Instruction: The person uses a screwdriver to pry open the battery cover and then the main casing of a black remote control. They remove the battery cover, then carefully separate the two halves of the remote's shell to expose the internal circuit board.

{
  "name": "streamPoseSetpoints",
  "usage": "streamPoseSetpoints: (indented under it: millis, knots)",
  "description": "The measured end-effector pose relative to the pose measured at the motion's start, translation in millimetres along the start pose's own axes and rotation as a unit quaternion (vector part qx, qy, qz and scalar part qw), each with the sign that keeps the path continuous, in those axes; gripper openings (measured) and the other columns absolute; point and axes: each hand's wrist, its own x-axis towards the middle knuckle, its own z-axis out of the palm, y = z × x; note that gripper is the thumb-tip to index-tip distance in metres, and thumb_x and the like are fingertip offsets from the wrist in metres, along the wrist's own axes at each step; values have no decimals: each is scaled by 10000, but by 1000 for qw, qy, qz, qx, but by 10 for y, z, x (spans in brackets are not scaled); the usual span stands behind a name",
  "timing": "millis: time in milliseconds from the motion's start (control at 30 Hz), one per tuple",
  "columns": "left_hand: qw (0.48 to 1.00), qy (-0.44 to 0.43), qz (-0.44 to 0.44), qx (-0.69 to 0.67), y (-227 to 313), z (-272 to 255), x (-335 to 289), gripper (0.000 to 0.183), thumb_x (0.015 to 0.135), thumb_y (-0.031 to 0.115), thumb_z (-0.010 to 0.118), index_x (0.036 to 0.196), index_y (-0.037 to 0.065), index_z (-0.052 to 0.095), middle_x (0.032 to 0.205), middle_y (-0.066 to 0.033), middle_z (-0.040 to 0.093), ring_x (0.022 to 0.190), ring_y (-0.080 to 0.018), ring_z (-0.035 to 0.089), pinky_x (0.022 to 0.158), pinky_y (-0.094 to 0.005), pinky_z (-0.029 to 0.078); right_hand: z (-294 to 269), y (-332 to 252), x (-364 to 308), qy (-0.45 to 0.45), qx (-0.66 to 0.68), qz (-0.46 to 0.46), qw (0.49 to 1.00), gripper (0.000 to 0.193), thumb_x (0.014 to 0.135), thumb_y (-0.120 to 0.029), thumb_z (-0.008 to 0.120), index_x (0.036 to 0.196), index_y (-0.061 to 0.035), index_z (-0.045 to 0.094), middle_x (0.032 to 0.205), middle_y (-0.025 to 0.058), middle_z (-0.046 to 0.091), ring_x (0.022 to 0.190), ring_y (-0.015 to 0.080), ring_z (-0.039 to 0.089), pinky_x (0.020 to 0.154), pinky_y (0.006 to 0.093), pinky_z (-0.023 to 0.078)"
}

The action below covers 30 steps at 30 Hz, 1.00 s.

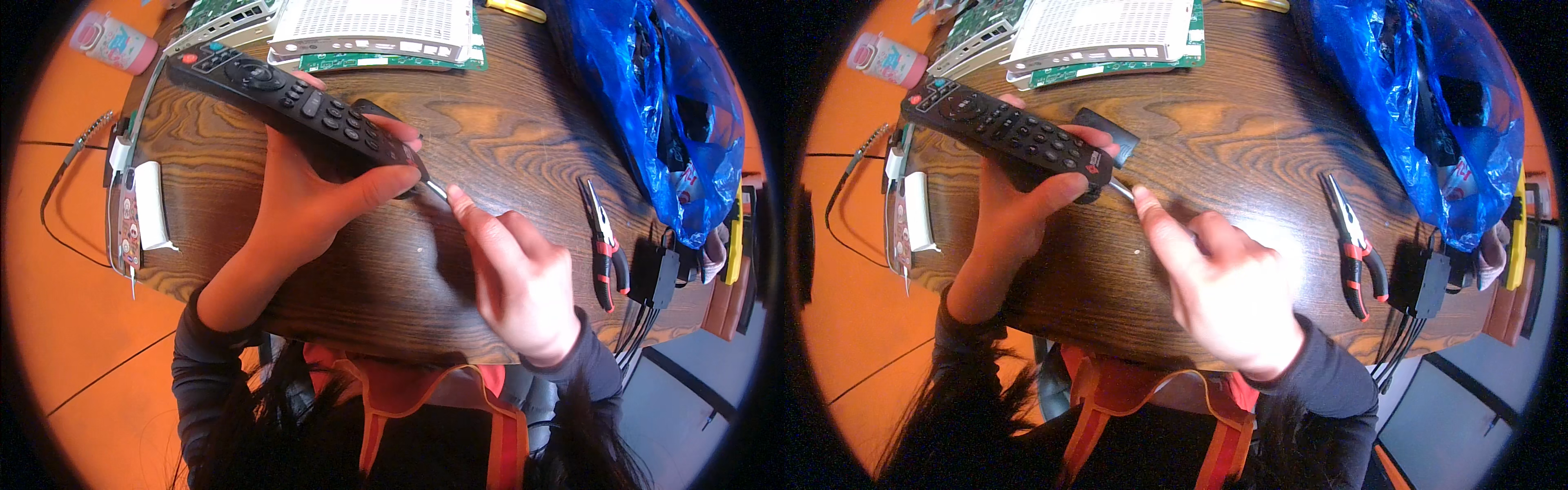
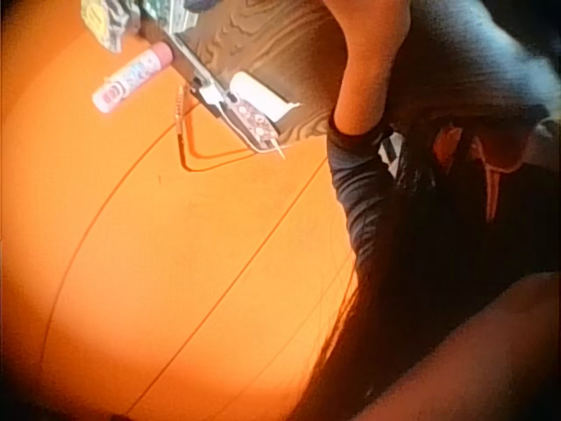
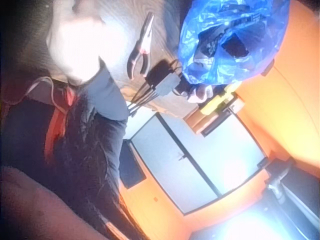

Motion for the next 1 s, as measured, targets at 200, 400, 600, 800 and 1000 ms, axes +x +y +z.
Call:
streamPoseSetpoints:
  millis: [200,400,600,800,1000]
  knots:
    - [997,27,-55,-51,40,24,-4,703,746,46,711,1266,102,242,1088,-227,607,1014,-310,614,910,-405,476,110,-40,-9,54,-107,-21,993,508,721,-79,576,1217,-187,587,666,22,472,477,170,534,417,297,442]
    - [997,-28,-75,9,103,-34,47,678,708,-9,752,1163,38,252,953,-141,653,908,-192,639,828,-310,509,-213,99,83,-30,-160,-77,984,449,731,-96,569,1160,-220,614,633,25,470,491,178,543,434,296,448]
    - [990,-50,-134,-18,153,-49,41,679,705,18,757,1161,42,253,971,-154,652,917,-207,643,841,-326,504,-337,235,149,-27,-162,-156,974,415,727,-76,581,1116,-207,641,621,20,466,496,159,535,439,278,448]
    - [974,-55,-150,-160,101,-48,36,582,797,144,691,1222,39,308,1083,-215,602,1000,-308,615,875,-379,513,-341,187,124,-37,-82,-94,991,404,743,17,625,1119,-124,668,641,62,516,514,188,525,485,297,434]
    - [908,-39,-235,-344,95,-103,3,493,912,310,552,1261,24,354,1215,-273,502,1130,-407,523,924,-430,510,-351,154,100,-38,133,-42,989,359,768,57,591,1114,-18,649,674,121,590,556,194,570,542,276,450]
